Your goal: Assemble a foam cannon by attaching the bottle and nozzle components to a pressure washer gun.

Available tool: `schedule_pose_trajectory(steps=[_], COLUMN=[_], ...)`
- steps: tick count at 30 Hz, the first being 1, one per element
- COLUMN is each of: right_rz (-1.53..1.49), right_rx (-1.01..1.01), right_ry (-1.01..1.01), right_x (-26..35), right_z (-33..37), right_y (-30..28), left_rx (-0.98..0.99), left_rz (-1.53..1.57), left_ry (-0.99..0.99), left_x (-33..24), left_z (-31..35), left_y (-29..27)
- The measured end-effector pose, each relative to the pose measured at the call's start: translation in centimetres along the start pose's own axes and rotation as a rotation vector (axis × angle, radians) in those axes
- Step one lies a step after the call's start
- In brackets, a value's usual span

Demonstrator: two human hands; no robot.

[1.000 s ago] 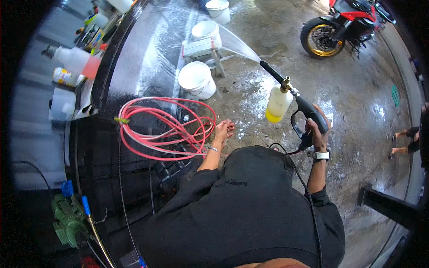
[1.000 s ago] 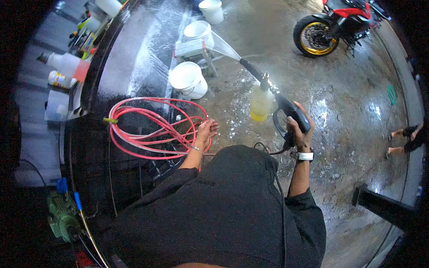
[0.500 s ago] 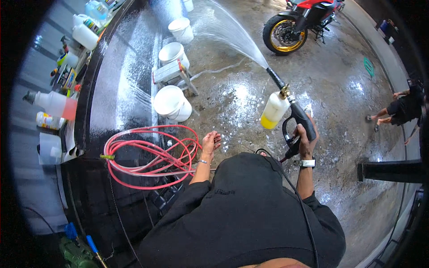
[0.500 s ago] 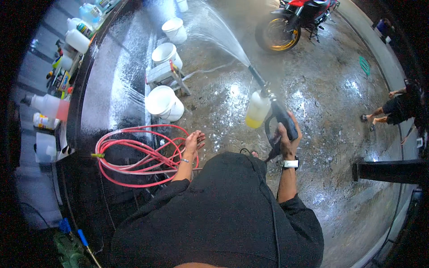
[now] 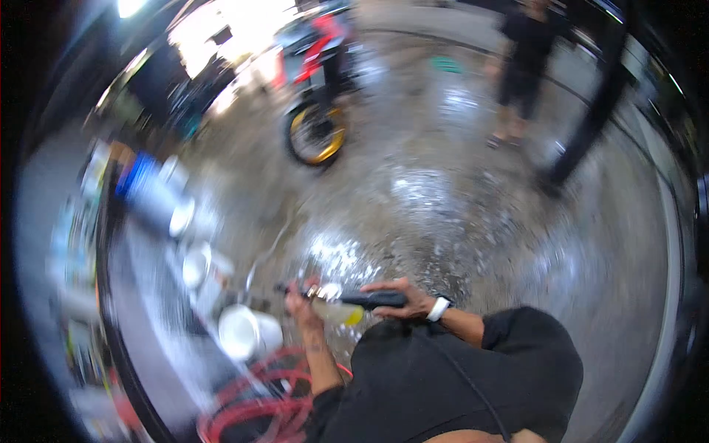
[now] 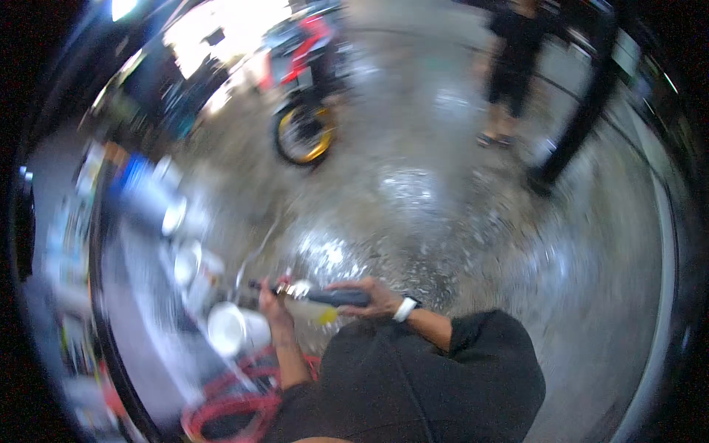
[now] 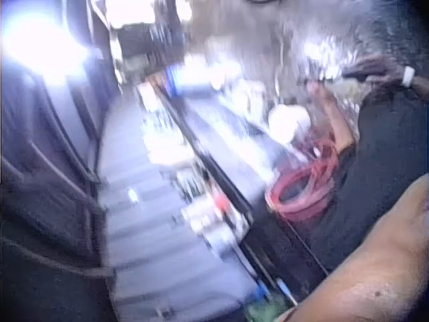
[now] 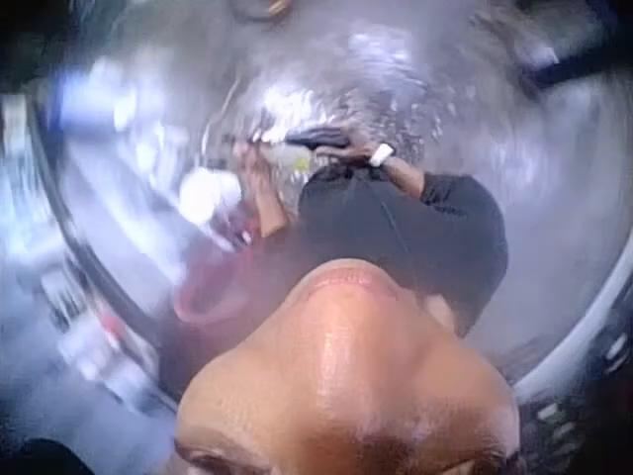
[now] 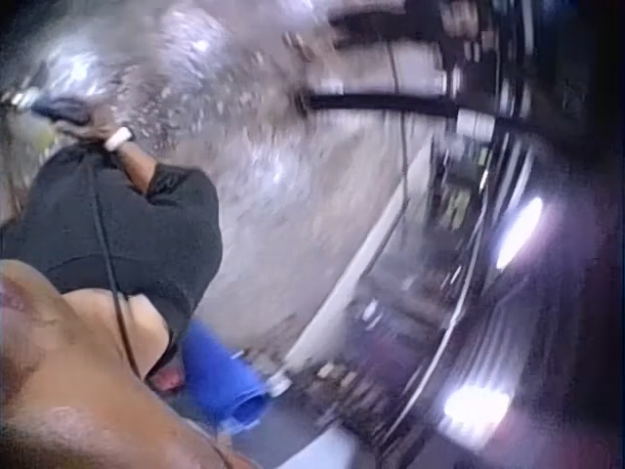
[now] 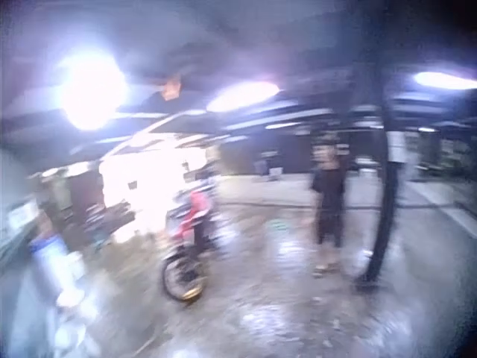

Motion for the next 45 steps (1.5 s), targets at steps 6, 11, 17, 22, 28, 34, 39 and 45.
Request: schedule_pose_trajectory(steps=[6, 11, 17, 22, 28, 34, 39, 45], right_rz=[0.004, -0.01, -0.098, -0.375, -0.402, -0.368, -0.371, -0.457], right_rx=[-0.061, 0.014, -0.097, -0.208, -0.483, -0.72, -0.638, -0.577], right_ry=[-0.056, 0.048, 0.07, 0.41, 0.65, 0.649, 0.822, 0.825], right_x=[0.9, -0.1, -2.1, -6.0, -10.2, -11.1, -12.0, -12.3], right_z=[-0.2, -0.4, 0.0, 1.9, 4.9, 7.8, 11.1, 12.6], right_y=[-0.8, -1.4, -1.1, -1.5, -2.4, -2.8, -2.3, -1.2], left_rx=[-0.097, -0.068, 0.071, 0.168, 0.235, 0.351, 0.373, 0.277], left_rz=[0.082, 0.123, 0.122, 0.158, 0.079, -0.12, -0.057, -0.013], left_ry=[-0.076, -0.055, -0.058, -0.129, -0.067, 0.022, 0.088, 0.082], left_x=[-0.8, -0.4, -1.7, -1.5, 1.2, 1.0, 0.3, 1.7], left_z=[0.3, -0.1, 0.4, -0.5, -1.8, -4.0, -5.6, -6.3], left_y=[1.2, 1.5, 2.9, 5.4, 12.4, 19.4, 23.4, 24.5])
Point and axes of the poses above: each hand's wrist, its own z-axis away from the middle knuckle, its own y-axis out of the palm, x = y × z, the point moved 2 cm from there along -z, towards the middle knuckle, and after that the axes turned 13 degrees about z, right-handed, at the moved point
